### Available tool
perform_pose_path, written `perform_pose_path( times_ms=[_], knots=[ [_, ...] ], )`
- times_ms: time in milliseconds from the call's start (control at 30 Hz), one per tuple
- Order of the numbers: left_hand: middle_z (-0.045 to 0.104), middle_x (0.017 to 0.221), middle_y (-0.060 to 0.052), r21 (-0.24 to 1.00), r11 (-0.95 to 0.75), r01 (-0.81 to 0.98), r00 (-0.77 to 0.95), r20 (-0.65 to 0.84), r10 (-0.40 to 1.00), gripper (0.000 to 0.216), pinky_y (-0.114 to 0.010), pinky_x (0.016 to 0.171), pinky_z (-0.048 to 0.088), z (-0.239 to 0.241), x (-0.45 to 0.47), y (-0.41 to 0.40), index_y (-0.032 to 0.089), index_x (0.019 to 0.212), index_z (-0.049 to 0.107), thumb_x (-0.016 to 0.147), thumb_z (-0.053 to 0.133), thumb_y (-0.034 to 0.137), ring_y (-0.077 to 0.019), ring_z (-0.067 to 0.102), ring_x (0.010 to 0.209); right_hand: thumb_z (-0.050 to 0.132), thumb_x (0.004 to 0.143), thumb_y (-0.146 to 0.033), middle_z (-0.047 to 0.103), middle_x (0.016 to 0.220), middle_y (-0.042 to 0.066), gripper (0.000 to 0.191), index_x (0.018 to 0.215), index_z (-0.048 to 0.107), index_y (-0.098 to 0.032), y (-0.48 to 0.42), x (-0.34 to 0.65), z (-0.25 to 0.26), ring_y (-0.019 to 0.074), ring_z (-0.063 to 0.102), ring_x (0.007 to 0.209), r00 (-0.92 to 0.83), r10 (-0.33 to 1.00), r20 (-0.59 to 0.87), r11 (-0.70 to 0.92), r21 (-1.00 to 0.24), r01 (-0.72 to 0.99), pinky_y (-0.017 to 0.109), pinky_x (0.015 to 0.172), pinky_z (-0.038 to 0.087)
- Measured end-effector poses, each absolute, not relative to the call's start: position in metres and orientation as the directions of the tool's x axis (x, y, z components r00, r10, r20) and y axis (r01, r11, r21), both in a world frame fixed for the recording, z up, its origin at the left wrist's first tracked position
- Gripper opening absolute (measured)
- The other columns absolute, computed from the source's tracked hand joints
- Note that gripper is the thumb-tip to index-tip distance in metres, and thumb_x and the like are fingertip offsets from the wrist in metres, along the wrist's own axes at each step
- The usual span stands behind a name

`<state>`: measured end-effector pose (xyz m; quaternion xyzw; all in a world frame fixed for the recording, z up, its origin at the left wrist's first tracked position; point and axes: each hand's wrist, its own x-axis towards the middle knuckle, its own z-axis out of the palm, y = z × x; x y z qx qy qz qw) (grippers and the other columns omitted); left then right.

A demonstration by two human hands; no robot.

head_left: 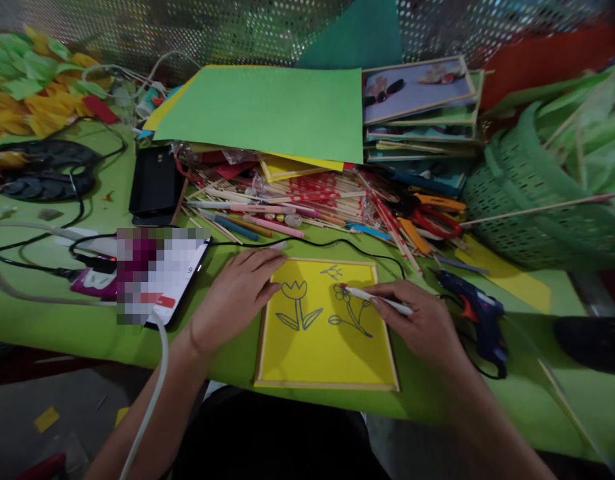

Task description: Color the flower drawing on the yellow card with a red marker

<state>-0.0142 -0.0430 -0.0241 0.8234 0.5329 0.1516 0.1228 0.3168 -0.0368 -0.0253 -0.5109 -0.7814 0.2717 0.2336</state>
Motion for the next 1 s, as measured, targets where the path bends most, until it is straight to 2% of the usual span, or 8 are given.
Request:
perform_pose_path(
  times_ms=[433, 667, 1000],
  knots=[
    [0.062, 0.145, -0.011, 0.371, -0.409, 0.834, 0.391, 0.127, 0.912, 0.038, -0.05, 0.114, 0.045, -0.0252, -0.0142, -0.0422, 0.016, 0.137, 0.061, 0.1, 0.059, 0.025, -0.0296, 0.054, 0.132, 0.061, 0.097, -0.028, 0.078, 0.094, 0.004, 0.016, 0.102, 0.076, -0.024, -0.0383, 0.3193, -0.0248, 0.0215, 0.071, 0.083, -0.359, 0.932, 0.056, 0.3, -0.677, 0.672, 0.034, 0.074, 0.052],
    [0.062, 0.145, -0.011, 0.396, -0.384, 0.834, 0.372, 0.11, 0.922, 0.038, -0.053, 0.113, 0.044, -0.0229, -0.0135, -0.0426, 0.019, 0.138, 0.062, 0.101, 0.056, 0.026, -0.0306, 0.054, 0.134, 0.061, 0.097, -0.031, 0.078, 0.096, 0.006, 0.017, 0.101, 0.075, -0.023, -0.0365, 0.3172, -0.0222, 0.0236, 0.072, 0.088, -0.308, 0.95, 0.057, 0.254, -0.716, 0.65, 0.035, 0.077, 0.054],
    [0.059, 0.148, -0.01, 0.371, -0.387, 0.844, 0.383, 0.086, 0.92, 0.038, -0.05, 0.117, 0.042, -0.0233, -0.0138, -0.0428, 0.017, 0.139, 0.06, 0.102, 0.055, 0.028, -0.0292, 0.052, 0.135, 0.062, 0.095, -0.028, 0.079, 0.095, 0.004, 0.015, 0.101, 0.076, -0.024, -0.037, 0.3165, -0.0229, 0.0223, 0.072, 0.085, -0.31, 0.949, 0.059, 0.261, -0.7, 0.665, 0.034, 0.076, 0.054]
  ],
)
